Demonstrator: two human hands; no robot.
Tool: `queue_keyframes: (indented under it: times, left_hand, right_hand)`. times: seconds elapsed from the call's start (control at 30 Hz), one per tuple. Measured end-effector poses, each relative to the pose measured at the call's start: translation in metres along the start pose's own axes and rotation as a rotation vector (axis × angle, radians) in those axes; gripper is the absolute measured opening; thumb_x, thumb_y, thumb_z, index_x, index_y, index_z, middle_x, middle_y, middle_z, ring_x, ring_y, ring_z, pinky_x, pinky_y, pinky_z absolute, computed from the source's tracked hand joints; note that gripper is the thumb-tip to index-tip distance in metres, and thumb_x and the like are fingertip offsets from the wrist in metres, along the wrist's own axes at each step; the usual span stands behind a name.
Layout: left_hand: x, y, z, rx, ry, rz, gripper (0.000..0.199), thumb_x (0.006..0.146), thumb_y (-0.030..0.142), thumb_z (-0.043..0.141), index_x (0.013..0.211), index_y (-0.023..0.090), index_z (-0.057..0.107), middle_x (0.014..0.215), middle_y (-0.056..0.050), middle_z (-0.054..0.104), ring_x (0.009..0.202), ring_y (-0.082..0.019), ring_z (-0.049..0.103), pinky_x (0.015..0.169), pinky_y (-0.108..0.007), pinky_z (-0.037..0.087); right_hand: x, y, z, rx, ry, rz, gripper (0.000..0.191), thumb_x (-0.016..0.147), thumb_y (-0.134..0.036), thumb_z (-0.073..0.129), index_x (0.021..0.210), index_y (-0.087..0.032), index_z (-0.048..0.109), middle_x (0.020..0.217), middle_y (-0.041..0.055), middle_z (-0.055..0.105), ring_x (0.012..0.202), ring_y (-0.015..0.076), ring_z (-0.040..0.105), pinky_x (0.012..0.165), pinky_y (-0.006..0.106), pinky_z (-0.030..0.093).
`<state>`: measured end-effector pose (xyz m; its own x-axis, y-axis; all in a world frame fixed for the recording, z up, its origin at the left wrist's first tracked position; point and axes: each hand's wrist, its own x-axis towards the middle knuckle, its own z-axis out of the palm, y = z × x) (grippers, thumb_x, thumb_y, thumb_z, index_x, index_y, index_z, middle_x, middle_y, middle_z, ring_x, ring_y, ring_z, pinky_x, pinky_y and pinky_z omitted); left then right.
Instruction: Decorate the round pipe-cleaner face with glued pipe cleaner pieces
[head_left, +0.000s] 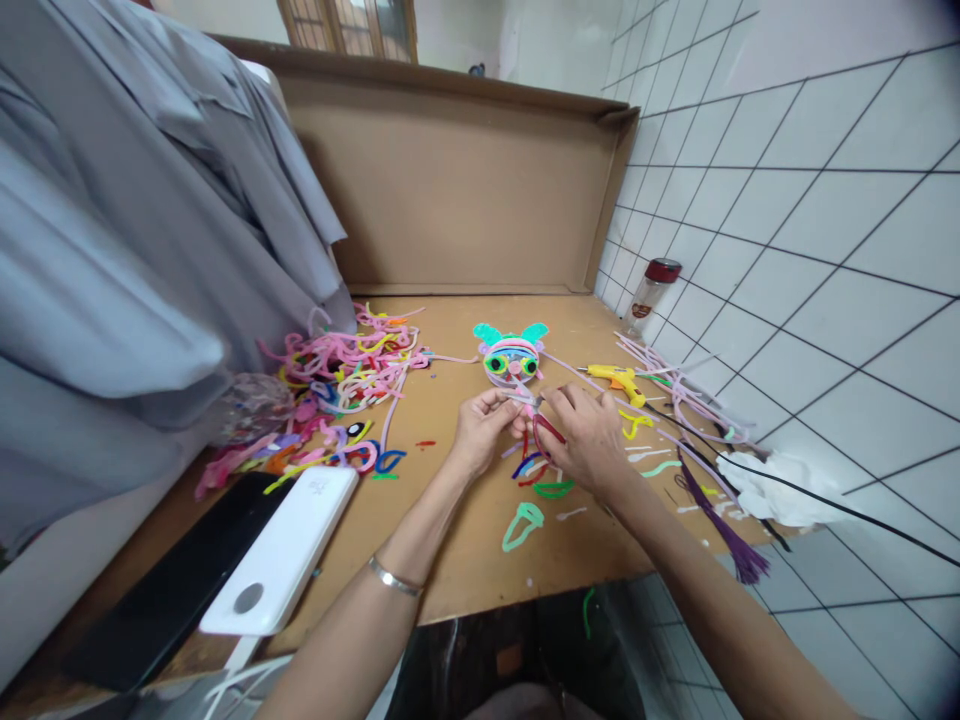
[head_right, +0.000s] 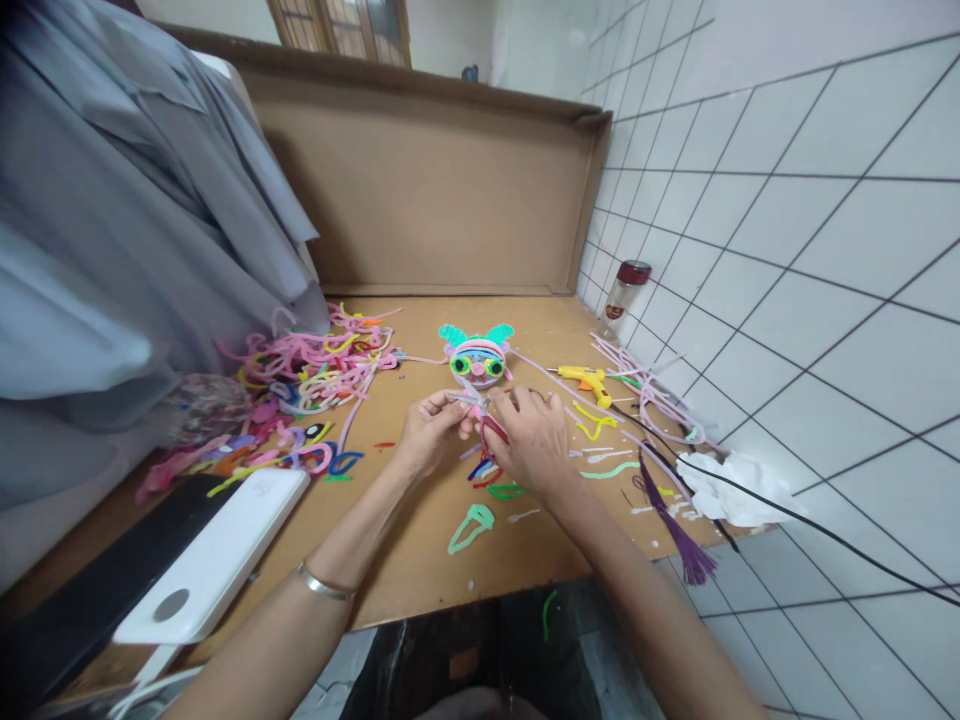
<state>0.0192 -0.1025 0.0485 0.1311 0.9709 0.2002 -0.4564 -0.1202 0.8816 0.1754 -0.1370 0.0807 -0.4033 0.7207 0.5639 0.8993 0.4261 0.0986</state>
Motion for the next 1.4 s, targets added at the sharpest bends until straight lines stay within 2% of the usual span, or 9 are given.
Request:
queue_keyframes:
  times: [0.23, 0.4, 0.53, 0.67, 0.8, 0.9, 1.03, 1.2, 1.4]
  left_hand:
    - [-0.003, 0.004, 0.004, -0.028, -0.041, -0.016, 0.033, 0.063, 0.042, 0.079, 0.061, 0.013, 0.062, 0.049, 0.001, 0.058, 0.042, -0.006, 0.048, 0.046, -0.019, 0.039]
    - [-0.002, 0.004, 0.003, -0.035, -0.017, -0.021, 0.034, 0.061, 0.042, 0.080, 0.066, 0.012, 0.065, 0.054, 0.000, 0.060, 0.044, -0.006, 0.049, 0.045, -0.019, 0.039]
    - [0.000, 0.003, 0.000, -0.014, -0.007, -0.024, 0.037, 0.062, 0.045, 0.080, 0.065, 0.012, 0.064, 0.051, 0.001, 0.058, 0.043, -0.006, 0.048, 0.046, -0.019, 0.039]
    - [0.000, 0.004, 0.000, -0.018, 0.003, -0.028, 0.037, 0.061, 0.046, 0.080, 0.066, 0.013, 0.064, 0.051, 0.002, 0.057, 0.044, -0.006, 0.048, 0.046, -0.019, 0.039]
    - [0.001, 0.002, 0.001, -0.008, 0.019, -0.026, 0.037, 0.061, 0.046, 0.080, 0.066, 0.013, 0.064, 0.051, 0.002, 0.057, 0.043, -0.005, 0.047, 0.045, -0.019, 0.038]
    - [0.001, 0.000, 0.001, 0.020, 0.027, -0.021, 0.036, 0.062, 0.045, 0.080, 0.067, 0.013, 0.064, 0.051, 0.001, 0.058, 0.043, -0.006, 0.048, 0.046, -0.019, 0.038]
    - [0.001, -0.003, 0.001, 0.001, 0.056, -0.019, 0.037, 0.059, 0.043, 0.082, 0.071, 0.012, 0.066, 0.056, 0.000, 0.062, 0.044, -0.006, 0.049, 0.046, -0.020, 0.040]
    - [0.000, 0.001, 0.002, -0.042, 0.062, -0.024, 0.038, 0.055, 0.042, 0.084, 0.070, 0.012, 0.066, 0.058, 0.000, 0.063, 0.045, -0.007, 0.051, 0.046, -0.020, 0.041]
    - [-0.002, 0.005, 0.001, -0.024, 0.024, -0.010, 0.036, 0.060, 0.043, 0.082, 0.066, 0.013, 0.063, 0.055, 0.000, 0.061, 0.045, -0.007, 0.051, 0.048, -0.020, 0.041]
  right_hand:
    - [-0.005, 0.000, 0.008, 0.011, 0.055, -0.008, 0.024, 0.095, -0.032, 0.047, 0.103, -0.018, 0.063, 0.091, 0.0087, 0.066, 0.079, 0.0199, 0.056, 0.070, 0.032, 0.029]
    - [-0.007, 0.002, 0.013, 0.288, 0.066, 0.046, 0.020, 0.093, -0.029, 0.048, 0.103, -0.019, 0.063, 0.090, 0.0075, 0.068, 0.079, 0.0196, 0.061, 0.069, 0.030, 0.039]
    - [-0.003, 0.015, 0.018, 0.596, 0.177, 0.276, 0.026, 0.089, -0.035, 0.053, 0.110, -0.020, 0.060, 0.096, 0.0074, 0.070, 0.081, 0.0202, 0.064, 0.071, 0.031, 0.047]
    - [-0.004, 0.043, 0.025, 0.546, 0.148, 0.484, 0.038, 0.082, -0.042, 0.060, 0.113, -0.019, 0.059, 0.091, 0.0074, 0.069, 0.077, 0.0231, 0.063, 0.069, 0.035, 0.048]
    - [-0.013, 0.050, 0.019, 0.440, 0.101, 0.320, 0.035, 0.082, -0.039, 0.059, 0.111, -0.019, 0.060, 0.106, 0.0110, 0.067, 0.092, 0.0256, 0.062, 0.078, 0.038, 0.047]
    - [-0.018, 0.033, 0.005, 0.247, 0.135, 0.172, 0.033, 0.086, -0.036, 0.058, 0.113, -0.018, 0.059, 0.108, 0.0119, 0.066, 0.099, 0.0264, 0.060, 0.082, 0.038, 0.041]
    - [-0.015, 0.011, -0.004, 0.088, 0.130, -0.001, 0.026, 0.092, -0.036, 0.053, 0.110, -0.019, 0.061, 0.103, 0.0102, 0.068, 0.091, 0.0231, 0.059, 0.077, 0.035, 0.036]
    - [-0.009, 0.007, -0.001, 0.026, 0.131, -0.033, 0.025, 0.093, -0.035, 0.053, 0.109, -0.019, 0.062, 0.100, 0.0088, 0.068, 0.087, 0.0216, 0.059, 0.074, 0.033, 0.034]
    - [-0.006, 0.006, -0.001, 0.010, 0.145, -0.047, 0.025, 0.094, -0.036, 0.051, 0.109, -0.020, 0.063, 0.098, 0.0077, 0.069, 0.083, 0.0202, 0.060, 0.072, 0.031, 0.034]
